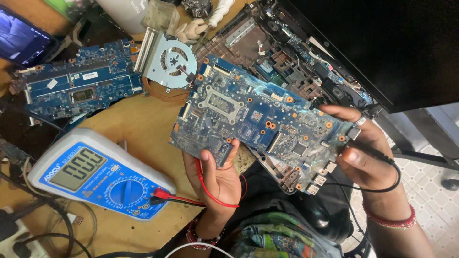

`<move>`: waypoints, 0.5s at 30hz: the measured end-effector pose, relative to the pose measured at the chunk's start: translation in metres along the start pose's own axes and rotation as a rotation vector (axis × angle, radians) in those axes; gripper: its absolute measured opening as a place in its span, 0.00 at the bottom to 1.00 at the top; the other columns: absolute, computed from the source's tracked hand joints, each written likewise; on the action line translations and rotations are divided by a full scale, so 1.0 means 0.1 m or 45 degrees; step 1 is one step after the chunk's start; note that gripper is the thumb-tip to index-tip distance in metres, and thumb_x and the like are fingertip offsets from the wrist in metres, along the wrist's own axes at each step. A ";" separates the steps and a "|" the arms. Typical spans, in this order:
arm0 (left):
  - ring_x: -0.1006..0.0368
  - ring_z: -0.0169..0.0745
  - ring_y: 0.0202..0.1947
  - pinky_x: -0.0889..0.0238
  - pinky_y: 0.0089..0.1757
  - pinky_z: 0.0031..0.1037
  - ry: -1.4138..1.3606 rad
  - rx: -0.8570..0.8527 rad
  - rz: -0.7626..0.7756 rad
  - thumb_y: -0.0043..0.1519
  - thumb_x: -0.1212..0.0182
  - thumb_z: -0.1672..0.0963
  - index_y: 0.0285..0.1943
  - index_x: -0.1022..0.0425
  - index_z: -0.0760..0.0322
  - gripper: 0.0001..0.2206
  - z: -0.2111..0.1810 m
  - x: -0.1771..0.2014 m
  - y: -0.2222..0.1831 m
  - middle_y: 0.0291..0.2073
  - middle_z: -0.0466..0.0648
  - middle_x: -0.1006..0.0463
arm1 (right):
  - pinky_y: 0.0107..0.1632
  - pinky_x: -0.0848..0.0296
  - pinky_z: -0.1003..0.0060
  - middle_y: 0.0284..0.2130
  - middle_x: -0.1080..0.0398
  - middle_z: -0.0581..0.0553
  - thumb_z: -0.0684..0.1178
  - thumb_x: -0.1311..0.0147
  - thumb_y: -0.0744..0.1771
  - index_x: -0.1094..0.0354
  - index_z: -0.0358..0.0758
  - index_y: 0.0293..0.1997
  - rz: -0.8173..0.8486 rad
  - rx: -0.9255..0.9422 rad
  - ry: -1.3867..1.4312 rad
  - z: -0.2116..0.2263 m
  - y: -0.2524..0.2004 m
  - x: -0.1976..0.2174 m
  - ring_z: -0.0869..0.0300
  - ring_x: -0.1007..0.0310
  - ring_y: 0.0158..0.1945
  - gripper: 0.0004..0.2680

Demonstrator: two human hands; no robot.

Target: Testing a laptop motherboard with a multimeter and removing it from the chassis

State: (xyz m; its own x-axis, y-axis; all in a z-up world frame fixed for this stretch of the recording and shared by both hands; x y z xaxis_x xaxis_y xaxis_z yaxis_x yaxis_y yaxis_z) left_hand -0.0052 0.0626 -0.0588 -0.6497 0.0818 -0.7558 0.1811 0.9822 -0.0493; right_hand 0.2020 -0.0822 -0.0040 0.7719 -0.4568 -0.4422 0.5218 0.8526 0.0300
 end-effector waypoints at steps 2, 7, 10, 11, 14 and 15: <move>0.26 0.61 0.49 0.23 0.49 0.52 0.009 -0.011 -0.016 0.68 0.45 0.59 0.74 0.43 0.72 0.25 0.00 0.01 0.00 0.62 0.64 0.30 | 0.60 0.26 0.54 0.53 0.27 0.30 0.50 0.34 0.62 0.43 0.20 0.68 -0.002 0.007 0.019 -0.04 -0.02 0.07 0.46 0.24 0.55 0.30; 0.26 0.65 0.50 0.24 0.49 0.54 -0.024 -0.019 -0.034 0.68 0.44 0.59 0.75 0.44 0.71 0.26 0.03 0.06 0.00 0.64 0.65 0.32 | 0.51 0.22 0.64 0.49 0.26 0.32 0.46 0.35 0.62 0.39 0.21 0.64 -0.056 0.005 -0.009 -0.06 -0.04 0.14 0.51 0.21 0.48 0.26; 0.26 0.62 0.50 0.24 0.50 0.54 -0.037 -0.008 -0.004 0.68 0.44 0.59 0.74 0.43 0.70 0.25 0.02 0.04 0.00 0.64 0.64 0.31 | 0.43 0.27 0.79 0.46 0.25 0.39 0.47 0.34 0.62 0.38 0.23 0.64 -0.089 -0.034 -0.083 -0.06 -0.05 0.18 0.61 0.23 0.43 0.26; 0.26 0.62 0.50 0.24 0.50 0.54 -0.037 -0.008 -0.005 0.68 0.44 0.59 0.74 0.43 0.70 0.25 0.03 0.05 0.00 0.64 0.64 0.31 | 0.43 0.27 0.79 0.46 0.25 0.39 0.47 0.34 0.62 0.38 0.23 0.64 -0.090 -0.035 -0.083 -0.07 -0.05 0.19 0.61 0.23 0.43 0.26; 0.26 0.64 0.50 0.24 0.49 0.55 -0.034 -0.025 -0.027 0.68 0.45 0.60 0.75 0.44 0.71 0.25 0.03 0.07 0.00 0.64 0.65 0.32 | 0.50 0.23 0.72 0.48 0.25 0.36 0.45 0.35 0.63 0.38 0.22 0.64 -0.067 -0.009 -0.020 -0.08 -0.06 0.20 0.56 0.21 0.47 0.25; 0.26 0.63 0.49 0.23 0.49 0.54 -0.028 -0.028 -0.022 0.68 0.44 0.59 0.75 0.44 0.71 0.25 0.02 0.06 0.00 0.64 0.65 0.32 | 0.50 0.23 0.69 0.48 0.24 0.35 0.45 0.35 0.62 0.38 0.22 0.64 -0.068 -0.009 -0.022 -0.08 -0.06 0.19 0.55 0.21 0.47 0.25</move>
State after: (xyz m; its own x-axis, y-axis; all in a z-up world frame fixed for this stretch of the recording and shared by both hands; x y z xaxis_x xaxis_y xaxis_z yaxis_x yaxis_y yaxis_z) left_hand -0.0071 0.0630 -0.0648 -0.6361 0.0615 -0.7692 0.1538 0.9869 -0.0483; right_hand 0.2108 -0.0941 -0.0200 0.7492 -0.5057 -0.4277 0.5595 0.8288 0.0002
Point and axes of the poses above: each hand's wrist, its own y-axis towards the middle knuckle, its own x-axis out of the back of the hand, z = x × y, the point moved 6 cm from there along y, towards the middle knuckle
